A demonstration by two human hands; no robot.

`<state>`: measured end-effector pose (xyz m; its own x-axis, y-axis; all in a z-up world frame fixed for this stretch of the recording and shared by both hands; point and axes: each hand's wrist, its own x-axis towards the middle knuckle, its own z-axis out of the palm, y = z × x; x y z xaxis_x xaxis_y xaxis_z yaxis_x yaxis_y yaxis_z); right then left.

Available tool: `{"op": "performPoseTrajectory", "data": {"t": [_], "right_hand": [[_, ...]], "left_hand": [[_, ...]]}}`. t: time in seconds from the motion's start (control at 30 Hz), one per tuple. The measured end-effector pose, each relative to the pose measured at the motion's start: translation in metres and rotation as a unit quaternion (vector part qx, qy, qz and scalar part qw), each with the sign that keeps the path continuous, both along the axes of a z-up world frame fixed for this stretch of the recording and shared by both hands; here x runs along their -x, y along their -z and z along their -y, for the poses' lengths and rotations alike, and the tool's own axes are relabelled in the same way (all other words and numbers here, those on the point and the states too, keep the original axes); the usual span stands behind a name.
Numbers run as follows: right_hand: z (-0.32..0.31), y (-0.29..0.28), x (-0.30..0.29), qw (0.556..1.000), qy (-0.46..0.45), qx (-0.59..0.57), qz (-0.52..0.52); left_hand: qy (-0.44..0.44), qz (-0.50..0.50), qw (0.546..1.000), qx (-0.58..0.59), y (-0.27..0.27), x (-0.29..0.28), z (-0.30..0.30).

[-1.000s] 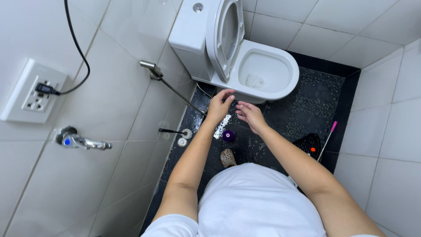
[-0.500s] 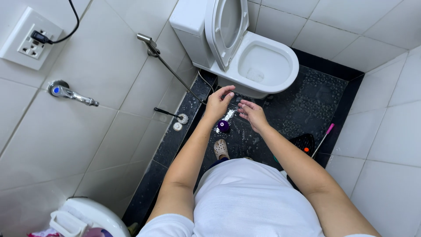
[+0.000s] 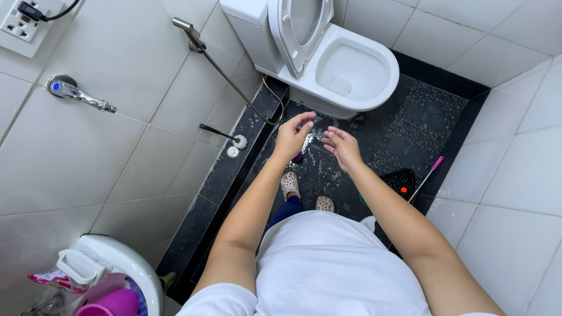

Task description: The person cleans a toilet by first pouring purple cleaning liquid from a bottle into the bowl. They then scrub the inside of the toilet bowl with a toilet brush while holding a pink scoop. After scrubbing, the person flushes the toilet and washes their hands at the sink.

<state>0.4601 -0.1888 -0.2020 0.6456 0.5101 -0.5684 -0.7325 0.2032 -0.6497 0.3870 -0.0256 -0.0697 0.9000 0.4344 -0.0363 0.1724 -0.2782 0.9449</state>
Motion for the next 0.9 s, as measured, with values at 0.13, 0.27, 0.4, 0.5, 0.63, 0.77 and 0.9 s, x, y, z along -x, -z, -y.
{"op": "performPoseTrajectory", "data": {"t": [0.13,0.27,0.4,0.5,0.63,0.77,0.9], "right_hand": [[-0.002,-0.006,-0.007,1.0,0.007,0.005,0.005],[-0.011,-0.011,-0.019,1.0,0.015,0.01,0.012],[-0.03,-0.012,-0.028,1.0,0.022,0.015,0.015],[-0.047,-0.01,-0.034,0.999,0.03,0.018,0.013],[-0.067,-0.019,-0.045,0.999,0.038,0.026,0.012],[-0.087,-0.036,-0.055,0.997,0.043,0.061,0.02],[-0.101,-0.036,-0.066,0.995,0.06,0.077,0.025]], "left_hand": [[0.001,0.002,1.0,0.0,0.001,-0.007,-0.009],[-0.004,0.014,1.0,-0.007,0.0,-0.021,-0.021],[-0.002,0.018,1.0,0.003,0.001,-0.035,-0.04],[-0.001,-0.005,1.0,0.019,0.002,-0.047,-0.059],[0.007,0.004,0.999,0.042,0.015,-0.063,-0.088],[0.017,0.017,0.996,0.081,0.027,-0.081,-0.115],[0.029,0.033,0.992,0.119,0.035,-0.098,-0.135]]}}
